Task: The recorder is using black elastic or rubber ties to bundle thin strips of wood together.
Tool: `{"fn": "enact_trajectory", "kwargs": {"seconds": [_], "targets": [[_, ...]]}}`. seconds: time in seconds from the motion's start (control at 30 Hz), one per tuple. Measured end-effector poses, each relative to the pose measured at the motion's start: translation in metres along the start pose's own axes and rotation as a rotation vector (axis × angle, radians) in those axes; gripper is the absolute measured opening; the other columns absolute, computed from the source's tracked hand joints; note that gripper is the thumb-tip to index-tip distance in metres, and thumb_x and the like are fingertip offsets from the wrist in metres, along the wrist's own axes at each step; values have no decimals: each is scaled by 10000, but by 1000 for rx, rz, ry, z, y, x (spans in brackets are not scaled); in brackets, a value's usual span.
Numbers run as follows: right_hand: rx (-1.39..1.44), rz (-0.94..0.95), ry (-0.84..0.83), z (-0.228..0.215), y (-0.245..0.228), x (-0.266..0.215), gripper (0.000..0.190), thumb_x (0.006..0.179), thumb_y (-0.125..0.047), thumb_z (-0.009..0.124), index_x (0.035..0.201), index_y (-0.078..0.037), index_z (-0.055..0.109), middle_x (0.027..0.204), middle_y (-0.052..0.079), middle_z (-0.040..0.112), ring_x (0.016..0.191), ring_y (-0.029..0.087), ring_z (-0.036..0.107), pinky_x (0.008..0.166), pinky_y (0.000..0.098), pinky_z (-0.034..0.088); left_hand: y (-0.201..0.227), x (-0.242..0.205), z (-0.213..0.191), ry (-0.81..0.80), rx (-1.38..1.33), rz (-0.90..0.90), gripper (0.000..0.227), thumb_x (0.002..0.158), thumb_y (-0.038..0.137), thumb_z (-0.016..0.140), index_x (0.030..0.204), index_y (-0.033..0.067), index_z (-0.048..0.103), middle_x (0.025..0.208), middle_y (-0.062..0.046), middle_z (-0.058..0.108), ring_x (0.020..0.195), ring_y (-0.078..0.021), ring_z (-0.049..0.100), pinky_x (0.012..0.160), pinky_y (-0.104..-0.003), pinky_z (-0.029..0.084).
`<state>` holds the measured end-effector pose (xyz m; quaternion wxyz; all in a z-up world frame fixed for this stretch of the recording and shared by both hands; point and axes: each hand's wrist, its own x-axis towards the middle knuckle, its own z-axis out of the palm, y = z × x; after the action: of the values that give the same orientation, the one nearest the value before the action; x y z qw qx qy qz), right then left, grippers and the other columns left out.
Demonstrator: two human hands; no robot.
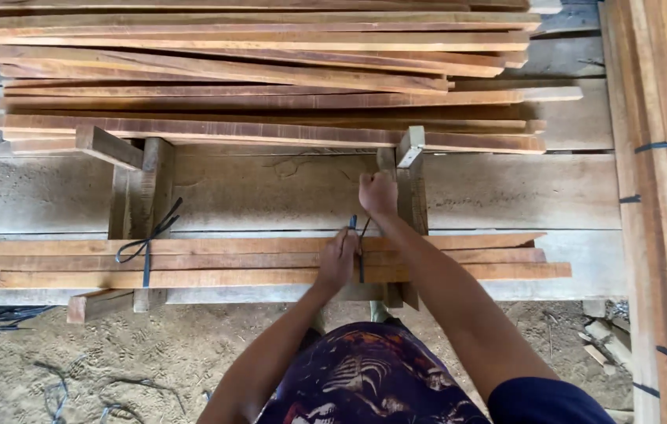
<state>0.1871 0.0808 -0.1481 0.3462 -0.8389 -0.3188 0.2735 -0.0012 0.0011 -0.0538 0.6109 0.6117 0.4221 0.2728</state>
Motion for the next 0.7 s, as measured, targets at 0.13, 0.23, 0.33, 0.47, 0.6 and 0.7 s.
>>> {"fn": "enact_trajectory", "kwargs": {"seconds": [0.13, 0.23, 0.33, 0.47, 0.6, 0.7], "targets": [[169, 32, -176, -59, -18, -29, 323, 1018, -255, 415, 772, -96, 553, 566, 58, 428, 491, 152, 365, 532, 440, 290, 10, 14, -7, -24, -48, -18, 441, 1145, 291, 363, 795, 101, 549, 635, -75, 566, 604, -186, 540, 663, -372, 488], [280, 179, -313, -99, -31, -63, 389, 1054, -307, 463, 718, -140, 564, 566, 23, 421, 464, 129, 347, 506, 390, 388, 6, 35, -13, -29, -111, -99, 394, 1108, 280, 410, 776, 100, 524, 632, -85, 556, 632, -196, 586, 663, -364, 517], [275, 164, -442, -126, -29, -102, 246, 1012, -267, 580, 889, -54, 564, 742, 122, 500, 635, 218, 491, 594, 456, 463, -2, 51, -11, 13, -201, -189, 388, 1058, 329, 456, 750, 101, 518, 628, -73, 521, 615, -187, 588, 639, -350, 543], [63, -47, -566, -148, -61, -137, 231, 1004, -198, 636, 1065, 20, 678, 778, 134, 602, 680, 224, 592, 645, 467, 502, -26, 78, -7, 152, -164, -257, 425, 989, 328, 482, 657, 75, 563, 552, -95, 532, 540, -214, 666, 549, -386, 573], [-57, -439, -699, -136, -30, -137, 414, 1047, -98, 476, 1424, 51, 558, 1217, 313, 644, 1104, 544, 642, 921, 677, 583, -33, 87, 3, 261, -418, -313, 368, 1012, 252, 448, 724, 45, 546, 579, -101, 495, 513, -213, 587, 530, -387, 563], [-191, -536, -750, -137, -41, -146, 454, 1023, -26, 461, 1470, 19, 525, 1228, 365, 602, 1077, 574, 614, 869, 693, 583, -23, 83, 5, 335, -434, -372, 320, 1015, 236, 416, 769, 48, 498, 605, -52, 442, 485, -155, 525, 477, -318, 547]]}}
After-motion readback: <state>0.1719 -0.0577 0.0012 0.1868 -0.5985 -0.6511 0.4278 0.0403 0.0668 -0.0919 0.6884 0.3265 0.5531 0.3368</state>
